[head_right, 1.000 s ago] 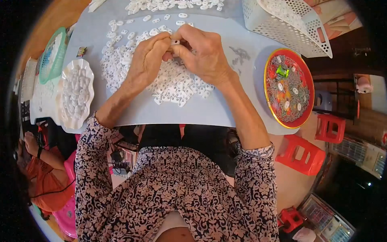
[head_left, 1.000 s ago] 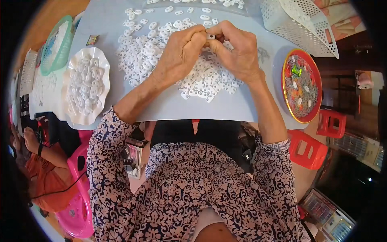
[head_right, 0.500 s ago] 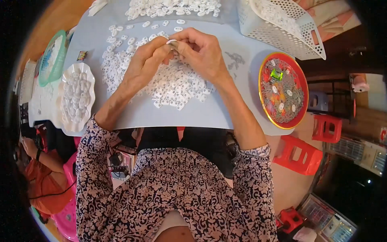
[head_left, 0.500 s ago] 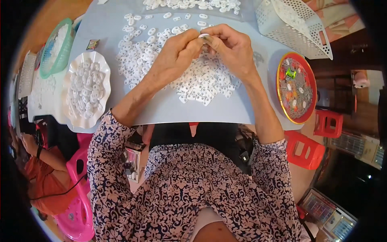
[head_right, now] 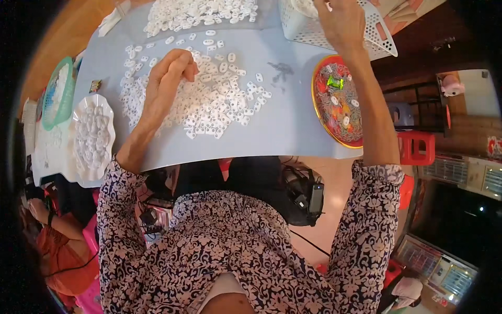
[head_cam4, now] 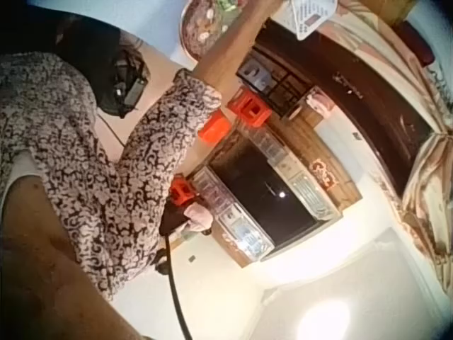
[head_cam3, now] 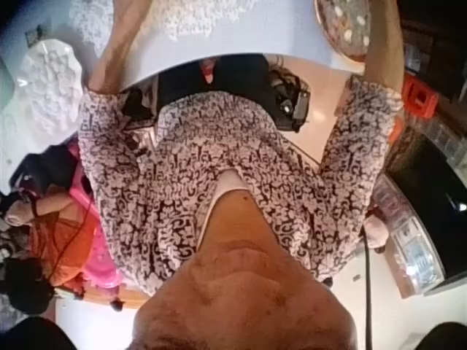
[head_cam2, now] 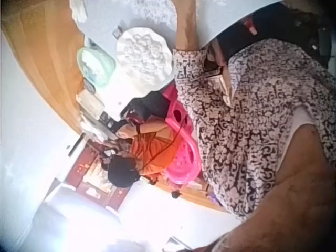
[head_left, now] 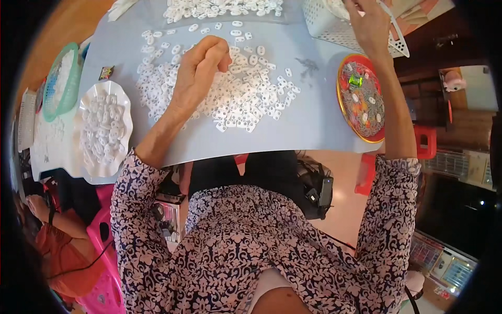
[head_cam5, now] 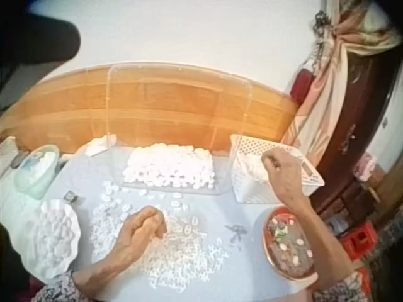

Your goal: Manually assembling small white plastic components by snapping them together at a workbench.

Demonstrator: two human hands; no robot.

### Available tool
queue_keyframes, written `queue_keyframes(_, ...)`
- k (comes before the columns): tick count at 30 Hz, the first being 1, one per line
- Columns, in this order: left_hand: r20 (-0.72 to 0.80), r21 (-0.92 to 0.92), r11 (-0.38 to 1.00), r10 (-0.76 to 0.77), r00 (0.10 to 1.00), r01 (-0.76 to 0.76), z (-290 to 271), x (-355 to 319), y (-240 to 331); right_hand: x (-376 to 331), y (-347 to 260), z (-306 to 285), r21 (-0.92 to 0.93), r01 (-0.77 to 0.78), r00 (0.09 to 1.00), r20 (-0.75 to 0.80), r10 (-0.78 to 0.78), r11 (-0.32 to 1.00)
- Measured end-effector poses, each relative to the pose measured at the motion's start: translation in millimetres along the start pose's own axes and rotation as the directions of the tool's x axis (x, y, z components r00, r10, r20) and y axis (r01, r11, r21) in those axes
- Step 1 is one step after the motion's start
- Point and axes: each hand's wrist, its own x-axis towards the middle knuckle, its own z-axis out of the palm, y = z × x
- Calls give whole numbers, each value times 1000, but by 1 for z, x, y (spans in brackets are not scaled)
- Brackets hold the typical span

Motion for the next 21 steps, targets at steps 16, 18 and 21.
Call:
queue_keyframes(16,60,47,998,-33,998,31,0,-8,-4,-85,-97,67,155,-96,767,641,-27,983)
queue_keyframes(18,76,46,998,-34,997,30,1,-8,-4,-81,-93,69,190,-115,715,697,-52,975)
queue_keyframes(21,95,46,999,-21,995,17,2,-8,-3,-81,-95,67,213,-124,720,691,-60,969)
